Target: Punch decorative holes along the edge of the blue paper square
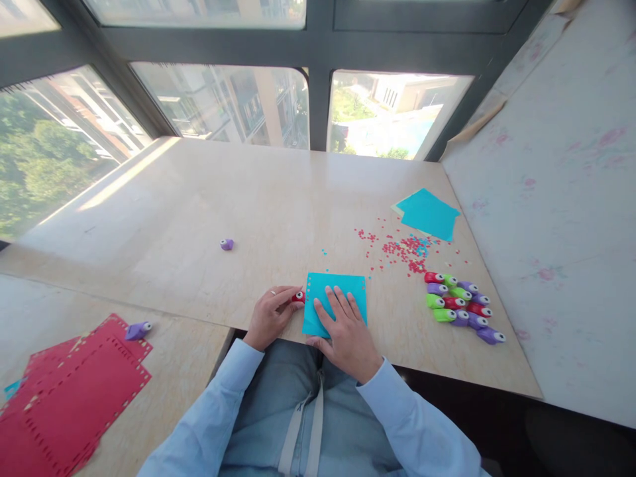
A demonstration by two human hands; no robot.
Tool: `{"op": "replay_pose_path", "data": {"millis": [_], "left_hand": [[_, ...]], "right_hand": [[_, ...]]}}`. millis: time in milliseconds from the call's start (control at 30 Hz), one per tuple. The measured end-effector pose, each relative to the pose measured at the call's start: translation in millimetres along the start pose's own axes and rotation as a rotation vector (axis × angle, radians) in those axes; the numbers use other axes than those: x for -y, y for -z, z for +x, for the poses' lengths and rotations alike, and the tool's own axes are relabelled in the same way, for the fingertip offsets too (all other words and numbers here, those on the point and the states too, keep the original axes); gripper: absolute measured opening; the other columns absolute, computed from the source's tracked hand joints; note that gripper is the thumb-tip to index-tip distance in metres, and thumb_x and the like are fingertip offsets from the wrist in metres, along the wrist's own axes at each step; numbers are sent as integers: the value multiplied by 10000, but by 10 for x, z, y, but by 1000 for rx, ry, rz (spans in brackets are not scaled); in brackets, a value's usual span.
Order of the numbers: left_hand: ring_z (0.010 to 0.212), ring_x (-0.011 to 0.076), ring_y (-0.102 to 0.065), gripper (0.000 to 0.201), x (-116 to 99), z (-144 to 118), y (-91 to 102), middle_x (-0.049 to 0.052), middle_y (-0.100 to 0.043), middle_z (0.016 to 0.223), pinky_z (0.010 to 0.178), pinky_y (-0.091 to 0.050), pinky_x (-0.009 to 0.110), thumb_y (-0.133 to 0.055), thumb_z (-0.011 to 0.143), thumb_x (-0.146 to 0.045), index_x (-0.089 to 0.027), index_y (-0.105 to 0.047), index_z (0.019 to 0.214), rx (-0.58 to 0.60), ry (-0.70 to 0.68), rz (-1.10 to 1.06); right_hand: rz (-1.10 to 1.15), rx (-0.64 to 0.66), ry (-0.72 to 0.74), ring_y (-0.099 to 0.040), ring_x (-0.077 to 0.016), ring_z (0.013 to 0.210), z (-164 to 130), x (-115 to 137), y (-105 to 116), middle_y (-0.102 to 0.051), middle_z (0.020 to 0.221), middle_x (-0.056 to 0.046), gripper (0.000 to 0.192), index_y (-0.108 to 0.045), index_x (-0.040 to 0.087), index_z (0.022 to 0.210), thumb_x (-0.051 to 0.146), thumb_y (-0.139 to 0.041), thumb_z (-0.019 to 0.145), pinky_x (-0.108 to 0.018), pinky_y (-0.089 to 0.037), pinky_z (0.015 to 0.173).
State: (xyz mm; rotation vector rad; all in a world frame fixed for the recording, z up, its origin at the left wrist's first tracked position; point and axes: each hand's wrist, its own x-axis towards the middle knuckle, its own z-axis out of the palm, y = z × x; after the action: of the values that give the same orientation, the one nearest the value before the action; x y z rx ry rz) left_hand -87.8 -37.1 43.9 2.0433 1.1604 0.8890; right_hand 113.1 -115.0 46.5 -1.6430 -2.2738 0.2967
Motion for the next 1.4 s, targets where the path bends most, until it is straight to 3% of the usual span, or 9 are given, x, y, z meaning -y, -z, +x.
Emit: {"op": "replay_pose_path", "data": {"millis": [400, 533, 600, 733, 933, 1033, 1167, 1267, 1400], "left_hand": [[1064, 211, -597, 299, -41, -19, 16, 80, -654, 1145, 928, -489, 361, -617, 890, -355, -210, -637, 1151, 7, -23, 66], [1098, 220, -583, 327, -69, -28, 36, 89, -637, 1175, 948, -480, 367, -605, 892, -374, -202, -614, 1170, 19, -10, 73], [1096, 221, -582, 319, -68, -27, 34, 85, -638, 1168, 945, -478, 367, -601, 892, -363, -205, -618, 1169, 21, -25, 91], [1057, 202, -588, 265, -31, -20, 8, 68, -648, 1137, 924, -476, 349, -580, 902, -278, -212, -630, 1154, 9, -84, 135], [1030, 196, -591, 264, 24, -18, -17, 64, -651, 1111, 905, -478, 342, -578, 889, -213, -210, -623, 1149, 5, -157, 133], [1030, 198, -590, 271, 37, -20, -26, 65, -650, 1112, 905, -478, 351, -574, 885, -200, -210, -617, 1153, -1, -180, 144], [1025, 207, -588, 273, 49, -19, -36, 67, -653, 1102, 903, -478, 366, -581, 880, -196, -203, -615, 1151, -8, -185, 145], [1018, 207, -591, 269, 50, -16, -40, 67, -658, 1094, 897, -480, 367, -580, 876, -179, -200, -619, 1141, -16, -191, 134], [1010, 210, -591, 269, 54, -19, -44, 61, -664, 1096, 897, -476, 375, -591, 874, -176, -203, -620, 1140, -10, -185, 128]], "right_hand": [[35, -83, 2, -184, -323, 1437, 9, -29, 77, -274, 1529, -175, 804, -440, 123, 1434, 703, -422, 877, -530, -192, 1162], [149, -340, -283, -343, -313, 1357, 3, -292, 114, -397, 1443, -202, 703, -446, 99, 1402, 618, -431, 929, -497, -345, 1094], [213, -411, -459, -391, -365, 1306, -11, -482, 101, -450, 1367, -251, 813, -443, 56, 1380, 677, -505, 859, -551, -355, 1065], [525, -300, -618, -528, -356, 1169, -11, -693, 112, -466, 1339, -254, 934, -401, 79, 1398, 655, -679, 718, -497, -494, 923], [1061, -255, -822, -577, -277, 1121, 137, -435, 293, -441, 1402, -194, 997, -401, 144, 1390, 483, -846, 565, -335, -548, 842], [1285, -331, -874, -593, -282, 1107, 205, -312, 373, -545, 1304, -171, 874, -523, 141, 1261, 439, -877, 520, -333, -534, 875], [1598, -133, -804, -634, -305, 1037, 202, -240, 457, -670, 1116, -145, 615, -645, 132, 1060, 427, -865, 568, -393, -528, 886], [1578, -10, -769, -648, -302, 1006, 153, -227, 480, -684, 1091, -143, 560, -672, 122, 1041, 404, -854, 593, -408, -524, 877], [1125, -39, -816, -656, -281, 937, 137, -289, 481, -707, 1001, -126, 472, -697, 103, 1021, 366, -787, 640, -390, -516, 819]]}}
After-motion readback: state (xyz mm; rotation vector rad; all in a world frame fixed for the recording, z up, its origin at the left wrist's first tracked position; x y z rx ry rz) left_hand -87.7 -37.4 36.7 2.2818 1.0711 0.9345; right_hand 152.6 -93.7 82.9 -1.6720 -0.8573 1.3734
